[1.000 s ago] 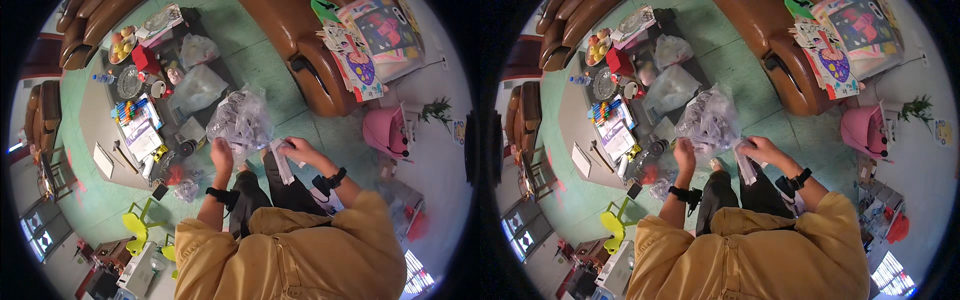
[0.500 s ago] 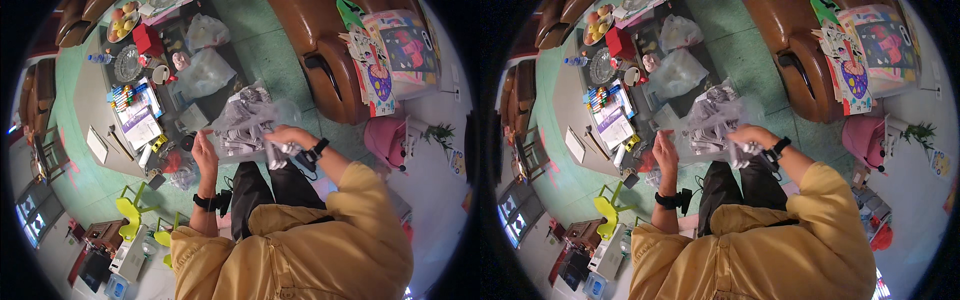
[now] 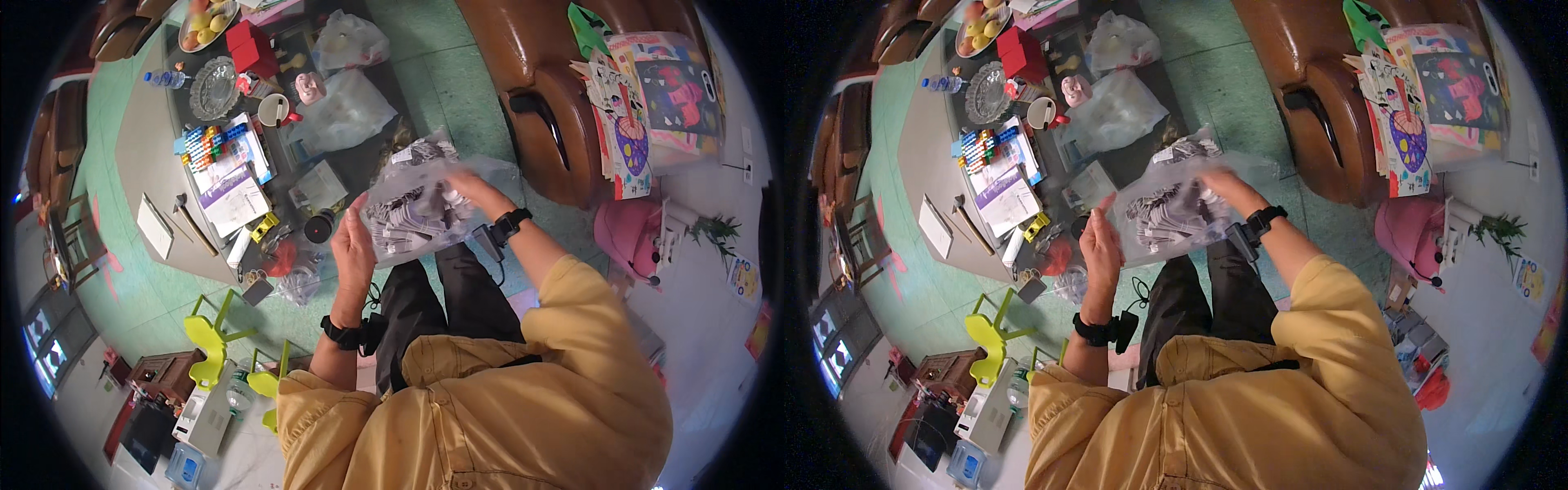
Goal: The person takes a bundle of white paper or fabric strips out of a plastic bag, sorts them, and uses a hammer to flatten or join specific pieces on a white board.
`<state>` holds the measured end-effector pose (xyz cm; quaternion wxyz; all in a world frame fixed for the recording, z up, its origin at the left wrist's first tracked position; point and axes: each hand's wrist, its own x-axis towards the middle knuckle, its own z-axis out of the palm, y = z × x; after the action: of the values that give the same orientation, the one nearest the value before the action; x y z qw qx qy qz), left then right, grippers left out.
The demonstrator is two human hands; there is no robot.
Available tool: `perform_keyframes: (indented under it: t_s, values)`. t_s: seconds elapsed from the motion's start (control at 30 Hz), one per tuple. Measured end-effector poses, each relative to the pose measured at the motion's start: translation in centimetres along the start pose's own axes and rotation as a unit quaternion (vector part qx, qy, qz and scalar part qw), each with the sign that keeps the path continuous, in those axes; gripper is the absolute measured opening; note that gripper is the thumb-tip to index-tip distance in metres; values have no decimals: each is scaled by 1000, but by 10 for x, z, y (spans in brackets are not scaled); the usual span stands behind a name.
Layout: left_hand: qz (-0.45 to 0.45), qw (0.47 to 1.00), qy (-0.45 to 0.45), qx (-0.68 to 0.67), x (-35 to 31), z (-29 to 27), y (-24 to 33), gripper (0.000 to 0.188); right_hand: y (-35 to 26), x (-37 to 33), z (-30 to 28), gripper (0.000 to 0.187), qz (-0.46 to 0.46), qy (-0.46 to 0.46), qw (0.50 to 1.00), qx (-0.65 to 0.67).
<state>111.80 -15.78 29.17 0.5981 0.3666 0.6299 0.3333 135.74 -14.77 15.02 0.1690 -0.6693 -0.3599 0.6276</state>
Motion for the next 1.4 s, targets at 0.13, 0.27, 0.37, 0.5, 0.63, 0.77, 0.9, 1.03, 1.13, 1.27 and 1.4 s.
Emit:
perform_keyframes:
  t_s: [0.13, 0.27, 0.37, 0.5, 0.63, 0.77, 0.9, 1.03, 1.13, 1.27, 1.4]
  values:
    - [26, 1000, -12, 6, 1, -3, -1, 47, -2, 1, -2, 18, -26, 167, 861, -479]
    - [29, 999, -1, -17, 3, -6, 7, 47, -5, 2, 23, 28, -120, 62, 792, -595]
    - [48, 999, 23, -4, 4, -10, 8, 53, -16, 9, 45, 40, -143, 191, 763, -601]
    - [38, 999, 29, -15, 2, -14, 9, 52, 17, 14, 58, 38, -243, 121, 801, -533]
    - [40, 999, 7, -27, 1, -12, 6, 51, 21, 46, 83, 12, -433, 161, 744, -483]
    - [18, 1000, -1, -22, -7, -14, 6, 51, 6, 48, 121, 14, -362, 136, 758, -525]
    - [18, 999, -29, -20, -17, -11, 5, 47, 3, 69, 138, 21, -244, 203, 783, -536]
    - [17, 999, -31, -30, -17, -13, 2, 47, -3, 65, 127, 19, -195, 199, 861, -425]
    - [45, 998, -19, -36, -11, -18, 1, 51, -14, 40, 114, 18, -266, 119, 811, -507]
    - [43, 998, -10, -47, -7, -17, 0, 49, -16, 11, 86, 15, -294, 20, 801, -521]
    - [29, 997, -25, -74, -10, -11, -7, 49, -12, -6, 66, 16, -216, 9, 831, -512]
